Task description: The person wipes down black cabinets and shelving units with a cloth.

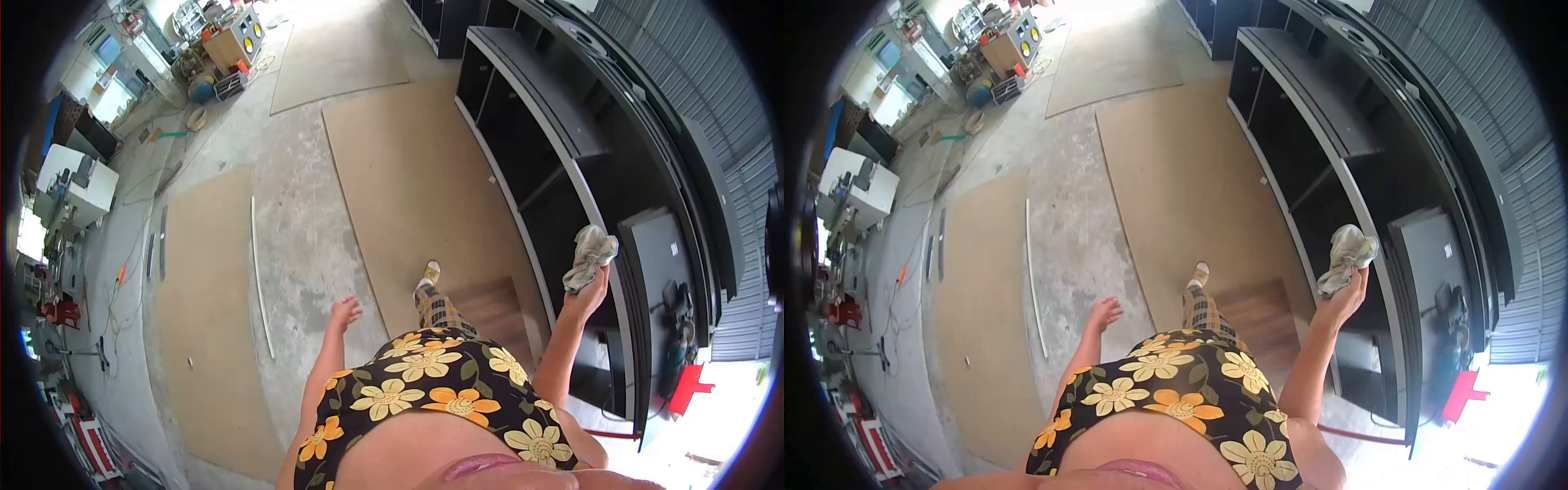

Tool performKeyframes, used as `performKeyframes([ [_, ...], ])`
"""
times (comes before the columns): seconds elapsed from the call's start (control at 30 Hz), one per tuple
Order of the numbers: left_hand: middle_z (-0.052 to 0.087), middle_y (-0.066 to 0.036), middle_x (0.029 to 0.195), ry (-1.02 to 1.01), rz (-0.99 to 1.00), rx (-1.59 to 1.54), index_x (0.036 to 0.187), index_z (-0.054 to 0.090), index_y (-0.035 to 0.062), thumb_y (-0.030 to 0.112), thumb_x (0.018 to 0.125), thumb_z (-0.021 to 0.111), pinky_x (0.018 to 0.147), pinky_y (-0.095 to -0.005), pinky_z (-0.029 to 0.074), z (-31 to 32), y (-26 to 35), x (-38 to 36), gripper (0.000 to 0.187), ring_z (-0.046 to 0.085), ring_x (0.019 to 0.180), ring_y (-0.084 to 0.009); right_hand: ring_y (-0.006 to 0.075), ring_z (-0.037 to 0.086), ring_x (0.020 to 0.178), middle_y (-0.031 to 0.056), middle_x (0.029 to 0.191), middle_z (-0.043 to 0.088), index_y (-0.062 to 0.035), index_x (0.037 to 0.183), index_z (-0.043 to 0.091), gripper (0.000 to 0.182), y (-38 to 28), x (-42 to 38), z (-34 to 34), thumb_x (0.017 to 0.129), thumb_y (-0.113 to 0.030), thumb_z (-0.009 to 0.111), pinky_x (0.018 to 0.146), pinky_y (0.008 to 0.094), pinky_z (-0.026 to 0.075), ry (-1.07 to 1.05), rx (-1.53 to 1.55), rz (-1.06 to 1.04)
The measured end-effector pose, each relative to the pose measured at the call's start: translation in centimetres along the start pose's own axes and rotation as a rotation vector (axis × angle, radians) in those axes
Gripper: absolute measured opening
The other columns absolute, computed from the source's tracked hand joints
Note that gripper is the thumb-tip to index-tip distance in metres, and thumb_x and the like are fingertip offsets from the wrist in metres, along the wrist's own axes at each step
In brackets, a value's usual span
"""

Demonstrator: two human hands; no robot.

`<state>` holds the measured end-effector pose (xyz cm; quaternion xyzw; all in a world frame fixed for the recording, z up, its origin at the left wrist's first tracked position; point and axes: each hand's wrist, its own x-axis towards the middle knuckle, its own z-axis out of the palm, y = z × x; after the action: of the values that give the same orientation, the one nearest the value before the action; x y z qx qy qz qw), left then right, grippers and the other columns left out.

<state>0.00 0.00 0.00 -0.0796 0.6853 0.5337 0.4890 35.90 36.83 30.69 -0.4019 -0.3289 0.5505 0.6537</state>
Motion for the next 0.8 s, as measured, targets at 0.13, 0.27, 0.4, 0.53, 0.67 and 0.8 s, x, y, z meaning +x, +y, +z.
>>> performKeyframes([
  [0.13,0.063,-0.005,0.099,-0.030,-0.102,0.060,0.115,0.054,0.0088,0.031,0.081,0.067,0.059,-0.0291,0.049,0.7,8.3,4.9,0.042,0.065,0.076,-0.0181,0.0264,0.057,0.106,0.0141,0.120,0.055,0.0033,0.127,0.050,0.042,4.7,5.5,7.0,0.087,-0.008,0.042,0.086,0.0342,0.049,0.086,0.113,-0.038],
  [0.27,0.063,-0.005,0.095,0.181,-0.106,0.247,0.109,0.058,0.0087,0.030,0.080,0.067,0.059,-0.0301,0.050,-0.3,13.5,11.0,0.037,0.065,0.080,-0.0183,0.0264,0.055,0.109,0.0144,0.122,0.054,0.0038,0.127,0.049,0.042,8.5,12.9,13.3,0.087,-0.009,0.042,0.087,0.0354,0.049,0.076,0.132,0.000],
  [0.4,0.064,-0.007,0.098,0.224,0.009,0.086,0.110,0.059,0.0083,0.031,0.079,0.067,0.058,-0.0332,0.050,-5.2,11.3,16.9,0.040,0.065,0.076,-0.0190,0.0270,0.056,0.108,0.0145,0.121,0.055,0.0037,0.126,0.049,0.043,13.7,18.8,21.2,0.086,-0.007,0.040,0.087,0.0356,0.048,0.002,0.060,0.052],
  [0.53,0.064,-0.008,0.094,0.290,-0.186,0.142,0.103,0.059,0.0076,0.031,0.077,0.065,0.055,-0.0342,0.049,-4.9,12.5,17.5,0.035,0.064,0.070,-0.0190,0.0271,0.058,0.105,0.0151,0.118,0.057,0.0044,0.125,0.050,0.043,19.3,22.7,27.1,0.085,-0.008,0.040,0.087,0.0342,0.048,-0.060,0.046,0.107],
  [0.67,0.064,-0.008,0.085,0.241,-0.349,0.240,0.093,0.060,0.0068,0.029,0.076,0.064,0.053,-0.0342,0.047,-3.9,16.0,19.7,0.028,0.061,0.064,-0.0186,0.0245,0.059,0.102,0.0144,0.116,0.058,0.0039,0.124,0.050,0.040,24.6,25.8,33.4,0.087,-0.007,0.039,0.082,0.0318,0.050,-0.053,0.005,0.169],
  [0.8,0.063,-0.008,0.077,0.195,-0.448,0.349,0.082,0.061,0.0061,0.027,0.074,0.062,0.050,-0.0342,0.045,-4.3,23.0,24.0,0.022,0.059,0.058,-0.0183,0.0245,0.059,0.101,0.0143,0.114,0.058,0.0036,0.125,0.050,0.040,28.0,28.9,38.8,0.088,-0.008,0.040,0.079,0.0321,0.051,0.018,-0.040,0.217],
])
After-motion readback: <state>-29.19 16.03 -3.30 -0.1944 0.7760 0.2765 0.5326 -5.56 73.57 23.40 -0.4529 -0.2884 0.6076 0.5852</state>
